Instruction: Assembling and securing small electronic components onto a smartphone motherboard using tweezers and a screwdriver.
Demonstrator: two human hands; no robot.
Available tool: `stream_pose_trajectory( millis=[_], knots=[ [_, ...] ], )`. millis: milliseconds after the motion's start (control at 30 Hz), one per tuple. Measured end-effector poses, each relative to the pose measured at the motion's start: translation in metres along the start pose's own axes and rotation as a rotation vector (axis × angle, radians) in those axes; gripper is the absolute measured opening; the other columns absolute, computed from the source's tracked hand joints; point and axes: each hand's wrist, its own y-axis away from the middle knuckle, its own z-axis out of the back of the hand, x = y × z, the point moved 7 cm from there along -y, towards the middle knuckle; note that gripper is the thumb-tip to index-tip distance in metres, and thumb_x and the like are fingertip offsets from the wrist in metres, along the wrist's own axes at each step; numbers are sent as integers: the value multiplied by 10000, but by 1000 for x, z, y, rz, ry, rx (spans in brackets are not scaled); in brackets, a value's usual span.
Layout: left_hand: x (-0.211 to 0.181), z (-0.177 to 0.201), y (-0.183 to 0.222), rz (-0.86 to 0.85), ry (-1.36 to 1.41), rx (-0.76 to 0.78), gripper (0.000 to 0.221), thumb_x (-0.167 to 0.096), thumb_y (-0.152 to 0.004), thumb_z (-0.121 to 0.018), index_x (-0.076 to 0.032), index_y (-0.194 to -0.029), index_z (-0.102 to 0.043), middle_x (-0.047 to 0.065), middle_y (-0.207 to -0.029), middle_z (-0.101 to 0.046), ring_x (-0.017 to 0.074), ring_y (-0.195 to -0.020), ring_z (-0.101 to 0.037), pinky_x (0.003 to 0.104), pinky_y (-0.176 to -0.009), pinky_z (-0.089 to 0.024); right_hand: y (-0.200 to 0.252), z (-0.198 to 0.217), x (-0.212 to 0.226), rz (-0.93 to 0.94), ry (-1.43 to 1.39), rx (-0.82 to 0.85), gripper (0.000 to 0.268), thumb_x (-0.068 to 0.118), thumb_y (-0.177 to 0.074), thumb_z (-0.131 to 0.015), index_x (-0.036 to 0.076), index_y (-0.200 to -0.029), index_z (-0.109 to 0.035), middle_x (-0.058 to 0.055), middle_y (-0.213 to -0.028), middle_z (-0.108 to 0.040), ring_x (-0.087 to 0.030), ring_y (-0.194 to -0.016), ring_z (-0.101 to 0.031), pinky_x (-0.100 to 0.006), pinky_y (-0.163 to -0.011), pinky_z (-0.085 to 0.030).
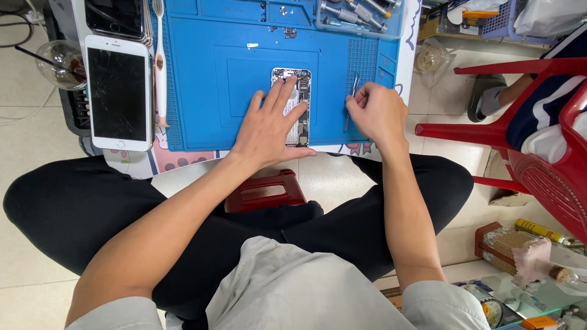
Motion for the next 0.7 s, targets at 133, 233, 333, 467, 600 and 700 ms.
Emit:
stream_pose_trajectory(
  millis=[133, 233, 333, 467, 600, 700],
  knots=[
    [-2, 2, -1, -19, -31, -19, 946, -999, -824, -482, -242, -1371, -631, 205, -1613, -386, 359, -1494, -394, 495, -1063, -362, -2, 13, 2, 19, -32, -54, 112, 195, -892, -769, 105, -838, -729, -15, -652, -680, -288, -644, -706, -431, -635, -536],
    [-2, 1, -2, -13, -47, -17, 937, -990, -806, -513, -249, -1369, -626, 196, -1618, -384, 358, -1489, -400, 494, -1056, -375, -3, 26, 17, 64, -65, -96, 83, 160, -902, -765, 89, -879, -728, -34, -685, -702, -294, -678, -721, -446, -658, -546],
    [-4, 1, -1, -13, -34, -19, 936, -988, -804, -517, -243, -1361, -628, 207, -1596, -408, 369, -1474, -421, 500, -1044, -384, -3, 32, 40, 159, -151, -123, 90, 77, -937, -745, 57, -1019, -773, -63, -743, -727, -272, -706, -725, -419, -689, -564],
    [-1, -2, 0, -11, -19, -50, 904, -951, -820, -546, -223, -1348, -636, 218, -1522, -464, 380, -1463, -428, 500, -1038, -391, -10, 31, 59, 342, -264, -263, 101, 67, -991, -737, 87, -1073, -790, -82, -882, -733, -284, -724, -704, -396, -646, -560],
    [-1, -3, -1, -23, -110, -22, 897, -917, -875, -536, -238, -1454, -621, 221, -1584, -507, 388, -1489, -426, 513, -1106, -391, -13, 28, 81, 398, -292, -279, 157, 154, -1066, -630, 89, -1146, -749, -14, -1013, -713, -163, -661, -575, -339, -602, -432],
    [-2, -1, 0, -28, -133, -40, 898, -927, -883, -513, -244, -1456, -629, 224, -1617, -465, 382, -1497, -415, 506, -1096, -397, -20, 22, 87, 400, -276, -284, 164, 193, -1068, -625, 114, -1145, -747, -7, -946, -711, -178, -650, -561, -360, -599, -432]
  ],
)
